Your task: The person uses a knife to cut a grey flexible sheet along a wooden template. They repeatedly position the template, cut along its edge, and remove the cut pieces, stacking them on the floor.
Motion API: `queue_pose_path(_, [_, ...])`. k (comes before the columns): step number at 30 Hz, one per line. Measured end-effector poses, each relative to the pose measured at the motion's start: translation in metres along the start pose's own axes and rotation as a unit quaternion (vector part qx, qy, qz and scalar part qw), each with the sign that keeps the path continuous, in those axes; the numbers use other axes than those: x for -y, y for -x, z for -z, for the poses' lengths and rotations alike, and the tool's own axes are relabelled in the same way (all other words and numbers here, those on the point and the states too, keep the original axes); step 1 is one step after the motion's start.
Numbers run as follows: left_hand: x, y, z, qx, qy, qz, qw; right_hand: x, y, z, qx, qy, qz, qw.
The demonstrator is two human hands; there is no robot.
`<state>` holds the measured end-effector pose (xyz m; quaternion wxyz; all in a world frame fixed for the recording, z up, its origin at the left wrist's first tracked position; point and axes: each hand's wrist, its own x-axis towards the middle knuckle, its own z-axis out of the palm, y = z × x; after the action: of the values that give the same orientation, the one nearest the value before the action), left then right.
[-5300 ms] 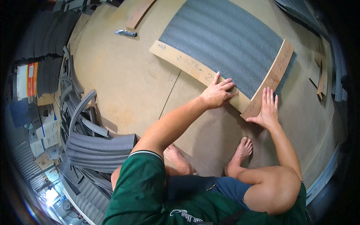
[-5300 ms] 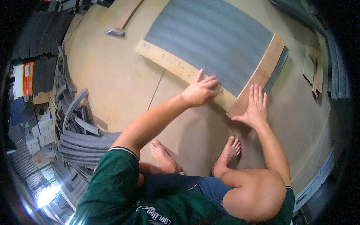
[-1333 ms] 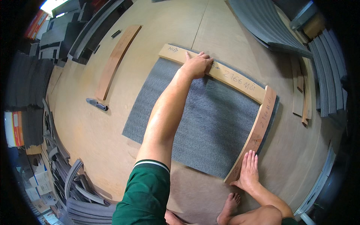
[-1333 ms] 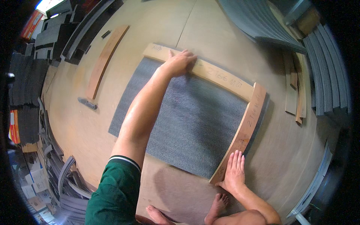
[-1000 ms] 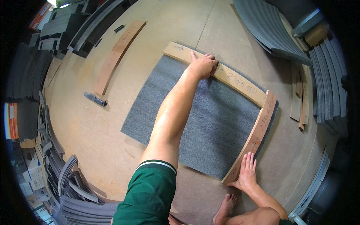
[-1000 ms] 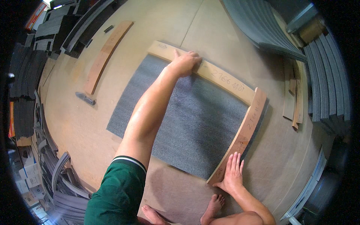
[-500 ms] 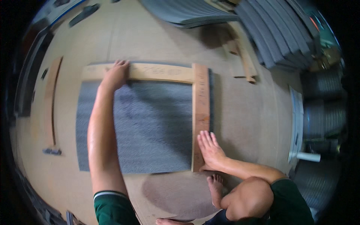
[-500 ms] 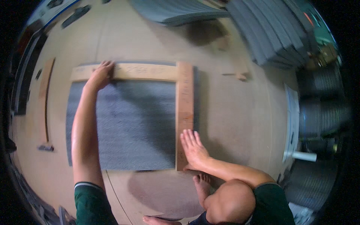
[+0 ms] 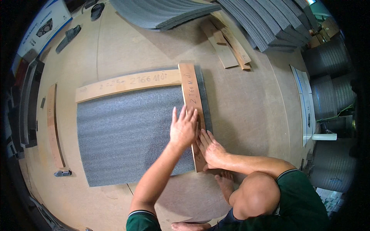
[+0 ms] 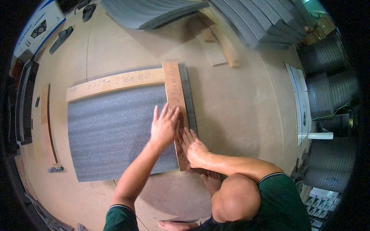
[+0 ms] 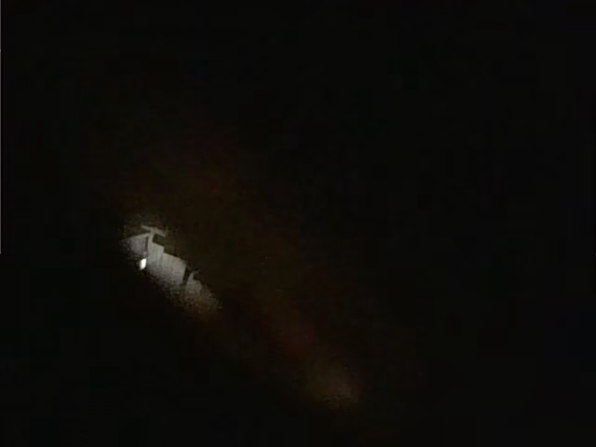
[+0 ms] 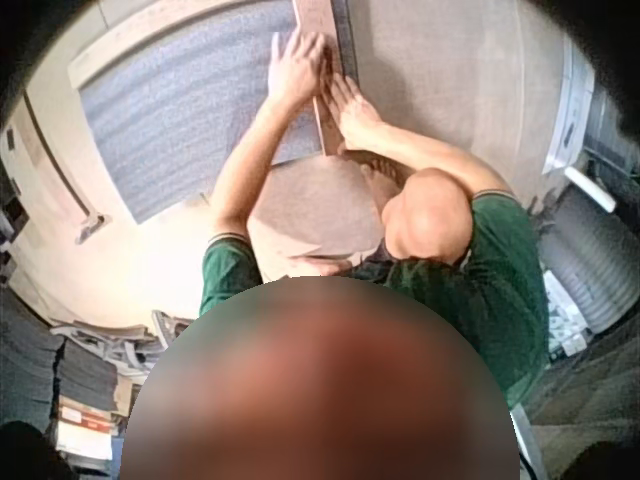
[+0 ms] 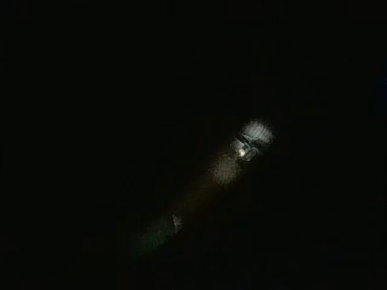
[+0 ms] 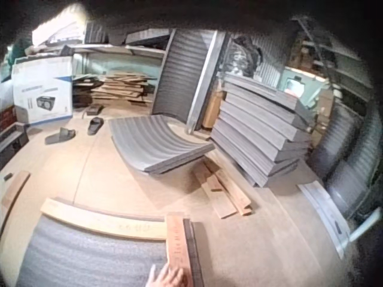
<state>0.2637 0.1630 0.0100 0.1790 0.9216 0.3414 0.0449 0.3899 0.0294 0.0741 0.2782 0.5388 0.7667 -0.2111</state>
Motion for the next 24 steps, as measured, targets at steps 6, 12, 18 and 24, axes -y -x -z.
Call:
queue_pose_path(6, [-0.028, 0.003, -0.001, 0.063, -0.076, 0.049, 0.994, -0.013, 0.001, -0.019, -0.093, -0.029, 0.038, 0.994])
queue_pose_path(12, [-0.028, 0.001, 0.017, 0.095, -0.044, 0.057, 0.993, -0.076, -0.023, -0.004, -0.235, -0.132, 0.049, 0.962])
queue_pose_path(18, [-0.033, 0.0, 0.022, 0.081, -0.032, 0.076, 0.993, -0.137, -0.081, 0.05, -0.252, -0.045, 0.094, 0.962])
queue_pose_path(24, [-0.038, -0.006, 0.015, 0.086, 0.003, 0.097, 0.992, -0.099, -0.095, 0.053, -0.122, 0.072, -0.024, 0.99])
